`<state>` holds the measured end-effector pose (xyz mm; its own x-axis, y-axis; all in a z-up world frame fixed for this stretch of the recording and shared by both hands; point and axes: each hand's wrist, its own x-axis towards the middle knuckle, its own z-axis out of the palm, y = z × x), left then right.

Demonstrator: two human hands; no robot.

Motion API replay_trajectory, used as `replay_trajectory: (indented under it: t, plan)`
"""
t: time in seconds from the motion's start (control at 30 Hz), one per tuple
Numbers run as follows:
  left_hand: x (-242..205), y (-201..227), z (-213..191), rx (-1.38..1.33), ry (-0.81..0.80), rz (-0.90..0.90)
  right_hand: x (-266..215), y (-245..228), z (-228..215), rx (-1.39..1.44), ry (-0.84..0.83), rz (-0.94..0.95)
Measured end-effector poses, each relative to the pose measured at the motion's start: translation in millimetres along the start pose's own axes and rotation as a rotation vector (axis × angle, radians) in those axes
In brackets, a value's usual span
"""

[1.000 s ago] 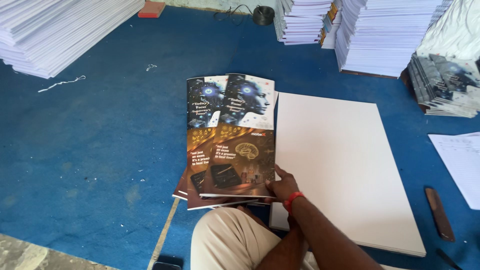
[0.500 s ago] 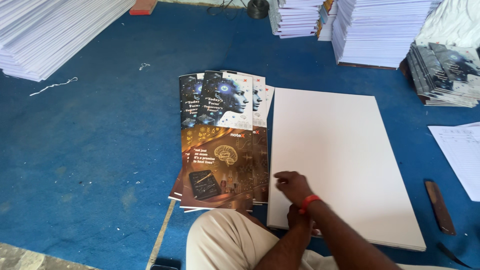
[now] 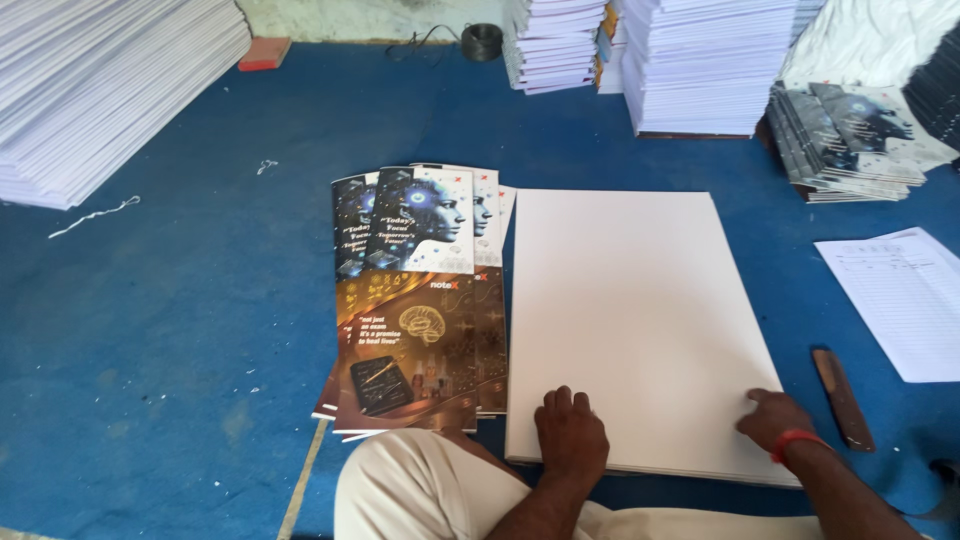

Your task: The person sits on the floor and assembles book covers onto stacks of paper. They place a printed cover over a paper stack, fold the edges, and use a wooden block to press and crease the spine. The person repeats this process for multiple units, stacking the finished books.

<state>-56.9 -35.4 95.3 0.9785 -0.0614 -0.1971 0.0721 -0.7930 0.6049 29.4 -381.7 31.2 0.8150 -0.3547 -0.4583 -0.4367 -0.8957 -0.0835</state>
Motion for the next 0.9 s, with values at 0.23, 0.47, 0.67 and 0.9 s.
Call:
replay_trajectory:
  t: [0.23, 0.47, 0.67, 0.9]
  plan:
    - [2, 1, 8, 0.263, -0.221, -0.019, 15, 48, 21, 0.236, 0.172, 0.070]
    - [3, -7, 15, 0.304, -0.205, 0.031, 9, 35, 22, 0.226, 0.308, 0.057]
    - [2, -6, 19, 0.303, -0.190, 0.034, -27, 17, -1, 0.303, 0.326, 0.102]
    - [2, -3, 15, 0.311, -0.222, 0.015, -54, 2, -22, 0.318, 0.438, 0.135]
